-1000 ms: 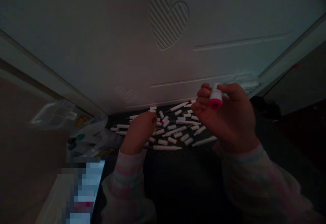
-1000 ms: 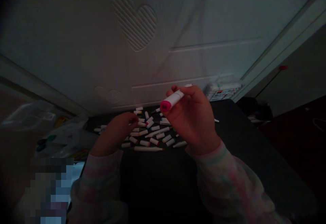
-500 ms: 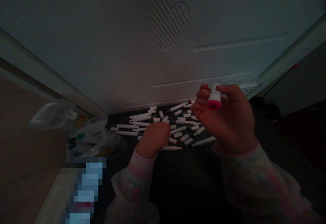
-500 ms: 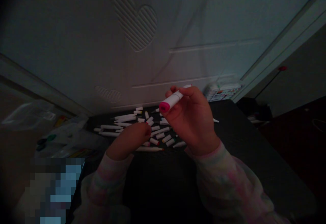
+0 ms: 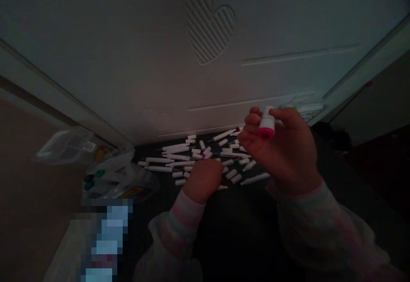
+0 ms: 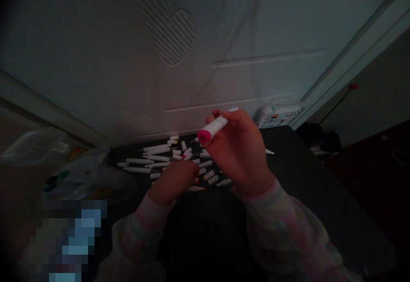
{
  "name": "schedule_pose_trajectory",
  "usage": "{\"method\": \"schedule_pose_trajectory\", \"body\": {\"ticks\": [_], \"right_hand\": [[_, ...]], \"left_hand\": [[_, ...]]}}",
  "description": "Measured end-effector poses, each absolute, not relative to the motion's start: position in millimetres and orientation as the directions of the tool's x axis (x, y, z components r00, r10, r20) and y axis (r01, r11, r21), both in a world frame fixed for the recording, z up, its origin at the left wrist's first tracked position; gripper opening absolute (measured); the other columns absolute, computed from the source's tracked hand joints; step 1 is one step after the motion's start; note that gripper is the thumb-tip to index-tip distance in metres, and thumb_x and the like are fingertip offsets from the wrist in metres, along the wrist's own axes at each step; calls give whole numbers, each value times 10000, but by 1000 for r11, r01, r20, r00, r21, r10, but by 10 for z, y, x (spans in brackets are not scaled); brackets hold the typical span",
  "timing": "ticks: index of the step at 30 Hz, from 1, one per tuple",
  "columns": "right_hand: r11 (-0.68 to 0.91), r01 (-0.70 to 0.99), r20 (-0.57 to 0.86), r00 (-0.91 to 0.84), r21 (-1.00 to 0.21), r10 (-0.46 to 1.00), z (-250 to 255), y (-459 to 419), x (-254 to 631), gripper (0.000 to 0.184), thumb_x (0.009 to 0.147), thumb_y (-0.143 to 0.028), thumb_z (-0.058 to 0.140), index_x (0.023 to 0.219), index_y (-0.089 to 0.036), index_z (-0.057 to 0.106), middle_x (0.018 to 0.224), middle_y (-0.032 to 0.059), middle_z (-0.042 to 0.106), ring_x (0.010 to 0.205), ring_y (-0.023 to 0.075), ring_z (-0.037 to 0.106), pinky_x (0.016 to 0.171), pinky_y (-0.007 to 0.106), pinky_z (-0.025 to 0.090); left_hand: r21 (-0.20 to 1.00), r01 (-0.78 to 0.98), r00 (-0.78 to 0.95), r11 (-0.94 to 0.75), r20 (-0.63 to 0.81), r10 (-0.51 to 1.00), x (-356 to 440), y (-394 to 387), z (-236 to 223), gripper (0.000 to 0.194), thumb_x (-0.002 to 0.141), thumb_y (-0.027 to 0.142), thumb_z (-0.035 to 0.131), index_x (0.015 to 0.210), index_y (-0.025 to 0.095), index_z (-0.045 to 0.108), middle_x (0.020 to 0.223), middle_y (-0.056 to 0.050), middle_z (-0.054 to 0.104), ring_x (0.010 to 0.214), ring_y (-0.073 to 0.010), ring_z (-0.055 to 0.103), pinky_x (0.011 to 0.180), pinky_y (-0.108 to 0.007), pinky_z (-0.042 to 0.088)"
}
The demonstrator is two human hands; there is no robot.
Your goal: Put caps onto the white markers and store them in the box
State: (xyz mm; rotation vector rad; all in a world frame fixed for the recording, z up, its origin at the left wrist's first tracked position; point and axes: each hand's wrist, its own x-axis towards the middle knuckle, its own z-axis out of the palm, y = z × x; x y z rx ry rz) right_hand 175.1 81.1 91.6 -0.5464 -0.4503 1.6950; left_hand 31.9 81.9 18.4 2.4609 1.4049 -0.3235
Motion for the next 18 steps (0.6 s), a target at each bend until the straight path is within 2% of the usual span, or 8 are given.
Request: {"method": "schedule_pose_trajectory", "body": {"ticks": [5,11,18], "right_hand": [[-188,-800,-103,-157,-570,982,910,815,1753,132,740,-192,470,642,-235,547,637,-44,548,485,53,469,545,199,478],[-227,-830,-133,-185,-509,974,926,804,1754,138,737,-182,455,647,-228,550,633,-42,544,477,45,457,537,185,472],[-225,-848,-148,-174,-480,974,924,814,1748,132,736,-182,463,639,-235,536,624,-38,542,468,59,453,500,196,461]], "left_hand": [[142,852,521,-504,-317,793,358,809,176,251,809,125,426,820,158,675,835,-124,692,860,-253,654,728,-355,498],[162,833,553,-530,-312,773,382,789,140,182,799,198,499,836,169,675,850,-105,689,854,-245,655,712,-325,501],[180,815,578,-550,-289,763,369,779,122,189,818,190,468,843,170,654,838,-99,685,861,-235,653,719,-316,495]]}}
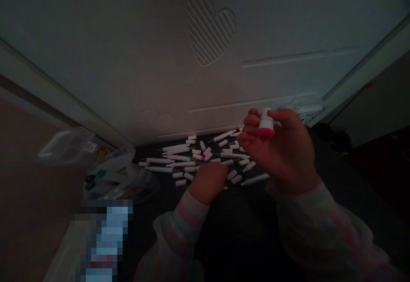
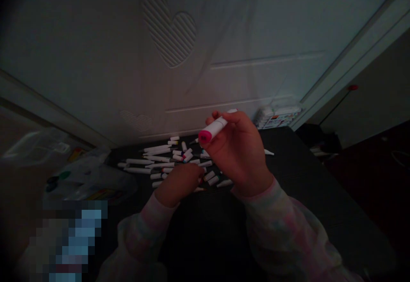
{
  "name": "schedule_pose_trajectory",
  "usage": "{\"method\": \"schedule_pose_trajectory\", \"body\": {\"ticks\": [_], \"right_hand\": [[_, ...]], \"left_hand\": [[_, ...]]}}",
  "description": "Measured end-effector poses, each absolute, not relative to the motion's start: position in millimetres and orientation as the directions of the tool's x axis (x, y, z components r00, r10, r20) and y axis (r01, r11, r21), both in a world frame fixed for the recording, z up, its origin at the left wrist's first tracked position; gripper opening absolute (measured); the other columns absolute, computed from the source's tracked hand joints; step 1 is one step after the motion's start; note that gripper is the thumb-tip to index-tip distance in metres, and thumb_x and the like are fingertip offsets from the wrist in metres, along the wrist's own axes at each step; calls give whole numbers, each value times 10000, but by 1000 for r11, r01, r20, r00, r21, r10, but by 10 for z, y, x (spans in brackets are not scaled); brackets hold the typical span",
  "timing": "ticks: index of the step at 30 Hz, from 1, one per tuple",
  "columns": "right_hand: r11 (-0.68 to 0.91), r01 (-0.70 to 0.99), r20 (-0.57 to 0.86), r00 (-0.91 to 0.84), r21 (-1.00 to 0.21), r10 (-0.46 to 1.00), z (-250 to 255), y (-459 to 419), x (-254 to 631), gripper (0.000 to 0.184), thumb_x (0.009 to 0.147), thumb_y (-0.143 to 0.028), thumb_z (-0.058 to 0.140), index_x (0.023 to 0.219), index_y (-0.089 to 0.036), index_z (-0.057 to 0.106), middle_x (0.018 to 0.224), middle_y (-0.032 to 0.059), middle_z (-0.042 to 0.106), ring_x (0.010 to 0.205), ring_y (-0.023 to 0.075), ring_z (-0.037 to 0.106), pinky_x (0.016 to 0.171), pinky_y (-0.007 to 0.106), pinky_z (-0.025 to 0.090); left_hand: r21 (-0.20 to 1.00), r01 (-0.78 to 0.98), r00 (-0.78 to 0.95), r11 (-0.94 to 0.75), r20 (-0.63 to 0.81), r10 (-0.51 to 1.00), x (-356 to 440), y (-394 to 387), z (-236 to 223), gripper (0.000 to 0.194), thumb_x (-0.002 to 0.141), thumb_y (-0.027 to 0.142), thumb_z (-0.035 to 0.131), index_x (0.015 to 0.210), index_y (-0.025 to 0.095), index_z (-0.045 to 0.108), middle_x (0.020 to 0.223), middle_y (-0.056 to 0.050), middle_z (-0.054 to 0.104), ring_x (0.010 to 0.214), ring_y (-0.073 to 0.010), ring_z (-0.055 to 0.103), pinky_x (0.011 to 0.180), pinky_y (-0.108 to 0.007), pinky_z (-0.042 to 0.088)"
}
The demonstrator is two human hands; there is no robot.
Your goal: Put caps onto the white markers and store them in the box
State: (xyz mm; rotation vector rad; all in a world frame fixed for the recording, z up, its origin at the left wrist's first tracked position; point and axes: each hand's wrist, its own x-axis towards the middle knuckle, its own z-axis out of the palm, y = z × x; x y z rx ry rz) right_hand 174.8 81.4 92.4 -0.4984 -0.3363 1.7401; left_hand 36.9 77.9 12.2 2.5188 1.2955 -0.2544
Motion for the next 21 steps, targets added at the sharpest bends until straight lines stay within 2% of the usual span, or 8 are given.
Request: {"method": "schedule_pose_trajectory", "body": {"ticks": [14,21], "right_hand": [[-233,-849,-108,-207,-473,972,874,844,1773,40,700,-184,506,700,-188,546,634,-44,552,479,36,465,551,187,475],[-219,-853,-106,-192,-474,976,872,844,1781,56,718,-193,492,710,-191,547,640,-39,561,480,39,459,547,192,476]], "left_hand": [[201,811,585,-550,-245,773,359,788,25,203,840,210,429,908,186,619,855,-83,685,857,-225,650,732,-321,493],[209,820,572,-533,-255,780,366,779,26,196,835,215,433,912,187,611,853,-80,683,837,-225,650,708,-313,487]]}}
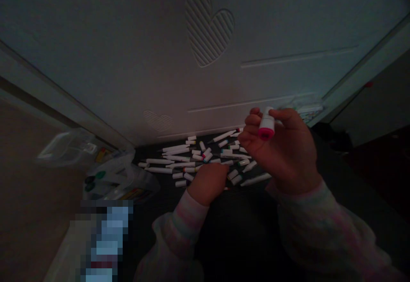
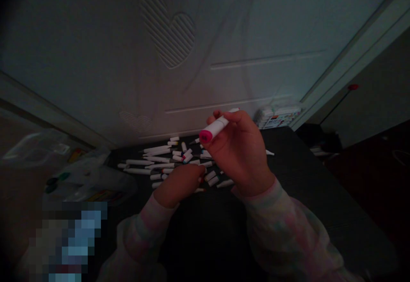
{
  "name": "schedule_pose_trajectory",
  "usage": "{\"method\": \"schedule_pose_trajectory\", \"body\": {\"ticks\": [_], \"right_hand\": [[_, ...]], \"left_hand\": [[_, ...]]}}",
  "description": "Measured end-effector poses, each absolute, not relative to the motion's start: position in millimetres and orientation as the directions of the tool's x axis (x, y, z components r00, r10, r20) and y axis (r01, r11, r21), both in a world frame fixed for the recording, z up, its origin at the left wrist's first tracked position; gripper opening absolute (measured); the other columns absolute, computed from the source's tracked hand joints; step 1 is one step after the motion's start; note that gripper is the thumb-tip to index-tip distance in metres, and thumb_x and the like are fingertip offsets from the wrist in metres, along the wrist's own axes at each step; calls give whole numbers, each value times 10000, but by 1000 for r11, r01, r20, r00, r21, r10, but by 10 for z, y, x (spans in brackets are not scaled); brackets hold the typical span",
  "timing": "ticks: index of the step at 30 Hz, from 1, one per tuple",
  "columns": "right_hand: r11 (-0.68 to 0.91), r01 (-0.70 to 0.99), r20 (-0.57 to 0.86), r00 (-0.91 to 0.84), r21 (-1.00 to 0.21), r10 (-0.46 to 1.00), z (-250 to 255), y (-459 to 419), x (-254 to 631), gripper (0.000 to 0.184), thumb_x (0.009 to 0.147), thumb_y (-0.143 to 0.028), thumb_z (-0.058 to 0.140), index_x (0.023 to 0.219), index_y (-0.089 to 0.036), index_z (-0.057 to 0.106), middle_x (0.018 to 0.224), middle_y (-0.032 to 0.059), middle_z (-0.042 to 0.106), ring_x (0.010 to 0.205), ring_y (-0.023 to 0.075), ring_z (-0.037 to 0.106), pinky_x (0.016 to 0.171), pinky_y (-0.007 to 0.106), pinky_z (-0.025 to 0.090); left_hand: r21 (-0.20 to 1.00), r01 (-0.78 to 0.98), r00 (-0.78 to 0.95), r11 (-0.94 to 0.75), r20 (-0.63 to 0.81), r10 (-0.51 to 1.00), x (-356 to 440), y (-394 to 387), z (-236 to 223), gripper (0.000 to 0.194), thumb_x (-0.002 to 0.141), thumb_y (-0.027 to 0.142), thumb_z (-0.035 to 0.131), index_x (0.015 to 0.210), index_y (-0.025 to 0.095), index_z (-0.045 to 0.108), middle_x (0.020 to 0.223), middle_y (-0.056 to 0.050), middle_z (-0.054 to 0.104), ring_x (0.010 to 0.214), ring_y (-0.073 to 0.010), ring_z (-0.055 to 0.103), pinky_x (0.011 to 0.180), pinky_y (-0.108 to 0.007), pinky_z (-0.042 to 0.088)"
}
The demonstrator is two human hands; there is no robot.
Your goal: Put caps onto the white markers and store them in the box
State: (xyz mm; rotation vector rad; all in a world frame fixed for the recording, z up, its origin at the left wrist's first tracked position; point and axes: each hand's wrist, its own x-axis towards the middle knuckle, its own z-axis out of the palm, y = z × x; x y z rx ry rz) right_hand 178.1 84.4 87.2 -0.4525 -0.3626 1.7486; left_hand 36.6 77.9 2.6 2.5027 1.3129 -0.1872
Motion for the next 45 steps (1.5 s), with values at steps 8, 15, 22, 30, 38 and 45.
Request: {"method": "schedule_pose_trajectory", "body": {"ticks": [8,15,22,30,38,45], "right_hand": [[-214,-863,-122,-177,-458,977,892,843,1782,73,724,-186,471,697,-198,538,634,-36,551,472,41,442,530,199,467],[-219,-854,-131,-178,-472,975,894,842,1759,74,716,-192,472,679,-201,535,628,-36,532,482,46,449,530,197,460],[-210,-842,-128,-168,-497,977,893,833,1766,68,710,-194,479,678,-208,538,638,-40,533,486,45,450,544,196,468],[-211,-836,-112,-179,-507,977,886,834,1766,46,698,-194,499,680,-202,540,640,-40,528,485,42,457,539,185,467],[-200,-822,-114,-164,-533,980,899,823,1765,72,713,-186,485,661,-217,526,646,-42,524,483,49,449,544,197,461],[-181,-797,-106,-146,-576,984,906,828,1760,79,713,-195,489,645,-229,510,641,-44,521,481,62,449,556,228,451]], "left_hand": [[164,875,483,-455,-243,841,195,941,135,188,813,187,460,920,205,614,914,-55,672,860,-195,626,722,-284,461],[56,963,271,-265,-163,949,-53,1135,162,244,840,226,430,950,156,637,992,-111,644,968,-236,574,804,-326,436],[75,944,328,-320,-253,910,12,1109,158,253,811,187,435,922,183,662,971,-86,662,955,-210,584,804,-306,440],[67,936,338,-344,-436,834,87,870,352,176,716,264,571,835,197,682,904,-86,696,822,-244,649,700,-342,488],[29,936,329,-351,-427,843,286,791,266,282,774,94,427,882,121,686,896,-184,697,887,-285,657,725,-404,498],[167,907,421,-387,-367,829,221,855,301,205,783,155,466,823,140,667,827,-121,696,805,-252,656,689,-354,490]]}}
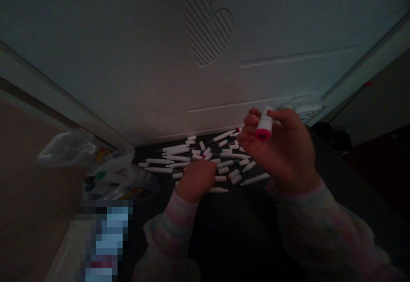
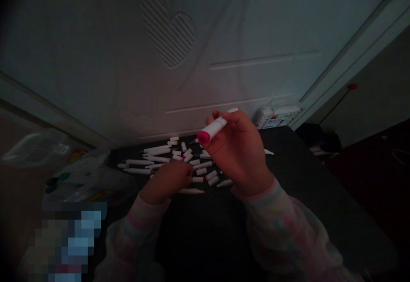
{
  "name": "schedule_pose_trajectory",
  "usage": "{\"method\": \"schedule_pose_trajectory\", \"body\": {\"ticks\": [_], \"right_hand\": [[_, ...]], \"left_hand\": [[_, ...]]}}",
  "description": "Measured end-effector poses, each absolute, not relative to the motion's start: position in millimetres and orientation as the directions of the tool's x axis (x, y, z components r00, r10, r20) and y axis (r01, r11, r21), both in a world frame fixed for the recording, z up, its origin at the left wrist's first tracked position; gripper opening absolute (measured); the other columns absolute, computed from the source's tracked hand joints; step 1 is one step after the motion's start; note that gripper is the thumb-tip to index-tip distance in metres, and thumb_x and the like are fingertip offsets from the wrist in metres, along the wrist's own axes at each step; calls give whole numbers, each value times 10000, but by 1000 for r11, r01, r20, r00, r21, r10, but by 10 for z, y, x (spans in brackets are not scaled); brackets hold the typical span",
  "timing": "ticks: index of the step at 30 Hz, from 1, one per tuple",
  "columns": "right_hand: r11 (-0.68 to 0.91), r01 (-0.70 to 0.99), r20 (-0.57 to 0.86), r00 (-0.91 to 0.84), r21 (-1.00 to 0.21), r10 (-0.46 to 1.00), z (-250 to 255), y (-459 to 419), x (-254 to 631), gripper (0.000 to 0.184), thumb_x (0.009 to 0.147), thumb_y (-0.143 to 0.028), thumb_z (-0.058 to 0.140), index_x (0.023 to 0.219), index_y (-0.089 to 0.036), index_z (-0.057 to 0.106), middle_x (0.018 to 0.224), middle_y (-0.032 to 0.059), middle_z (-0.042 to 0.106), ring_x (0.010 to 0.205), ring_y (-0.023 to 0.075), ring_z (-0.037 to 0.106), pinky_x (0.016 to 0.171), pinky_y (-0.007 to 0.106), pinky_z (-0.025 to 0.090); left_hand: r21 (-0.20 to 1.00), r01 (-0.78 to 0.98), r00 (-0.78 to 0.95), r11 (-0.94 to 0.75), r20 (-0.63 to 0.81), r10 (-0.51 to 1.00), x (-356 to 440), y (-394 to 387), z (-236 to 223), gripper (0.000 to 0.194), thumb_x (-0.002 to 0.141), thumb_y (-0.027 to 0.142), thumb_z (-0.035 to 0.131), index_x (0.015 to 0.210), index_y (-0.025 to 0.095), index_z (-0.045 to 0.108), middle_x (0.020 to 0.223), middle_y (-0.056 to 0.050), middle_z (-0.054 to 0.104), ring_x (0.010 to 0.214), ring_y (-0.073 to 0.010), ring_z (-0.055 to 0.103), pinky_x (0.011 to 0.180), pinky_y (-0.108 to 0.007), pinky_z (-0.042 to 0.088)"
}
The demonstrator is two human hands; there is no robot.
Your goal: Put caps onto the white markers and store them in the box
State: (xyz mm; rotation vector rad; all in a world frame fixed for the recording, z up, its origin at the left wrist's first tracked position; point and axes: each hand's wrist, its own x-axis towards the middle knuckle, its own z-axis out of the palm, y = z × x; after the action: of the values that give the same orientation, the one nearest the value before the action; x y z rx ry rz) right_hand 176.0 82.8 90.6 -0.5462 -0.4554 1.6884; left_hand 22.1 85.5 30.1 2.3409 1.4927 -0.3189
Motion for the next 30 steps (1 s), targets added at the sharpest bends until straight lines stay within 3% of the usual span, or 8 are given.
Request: {"method": "schedule_pose_trajectory", "body": {"ticks": [4,6,7,10,23,27,30], "right_hand": [[-206,-828,-111,-174,-522,979,885,839,1733,59,704,-183,500,660,-210,529,636,-40,525,474,50,437,528,206,449],[-229,-831,-125,-192,-508,973,869,835,1700,46,698,-186,507,666,-201,536,630,-35,528,491,54,453,525,200,453],[-243,-826,-132,-204,-508,970,860,831,1680,41,694,-188,511,667,-200,540,629,-33,530,500,57,463,524,198,454],[-288,-806,-144,-249,-517,958,834,814,1620,33,675,-193,523,672,-198,555,617,-35,534,494,58,461,504,188,446],[-346,-762,-164,-307,-547,937,800,797,1548,33,631,-207,574,653,-199,551,563,-43,459,461,68,387,444,195,405],[-323,-770,-165,-279,-550,946,797,808,1579,21,647,-207,550,666,-203,559,577,-38,473,464,69,382,458,196,403],[-319,-776,-179,-264,-544,948,818,812,1604,37,662,-206,524,680,-197,555,596,-35,503,469,63,393,482,197,412]], "left_hand": [[369,826,528,-427,-239,815,81,808,577,172,820,310,504,918,206,601,772,13,656,700,-124,604,620,-217,449],[630,657,536,-415,-3,844,23,725,726,130,799,301,558,873,199,590,705,42,610,640,-91,564,581,-184,419],[688,584,515,-430,95,852,4,676,789,101,785,271,581,854,198,586,690,52,592,636,-80,551,589,-174,414],[755,452,466,-475,254,847,-14,547,905,103,749,200,626,834,201,568,667,74,569,611,-61,527,588,-157,403],[692,529,379,-491,326,866,14,488,939,97,747,186,589,821,213,531,669,65,558,591,-79,523,570,-191,395],[538,701,423,-468,215,880,19,627,753,38,762,225,532,781,194,523,702,32,565,648,-112,533,607,-226,399],[384,773,525,-505,58,849,79,734,587,109,787,248,492,840,178,557,824,-27,607,767,-164,557,674,-272,426]]}}
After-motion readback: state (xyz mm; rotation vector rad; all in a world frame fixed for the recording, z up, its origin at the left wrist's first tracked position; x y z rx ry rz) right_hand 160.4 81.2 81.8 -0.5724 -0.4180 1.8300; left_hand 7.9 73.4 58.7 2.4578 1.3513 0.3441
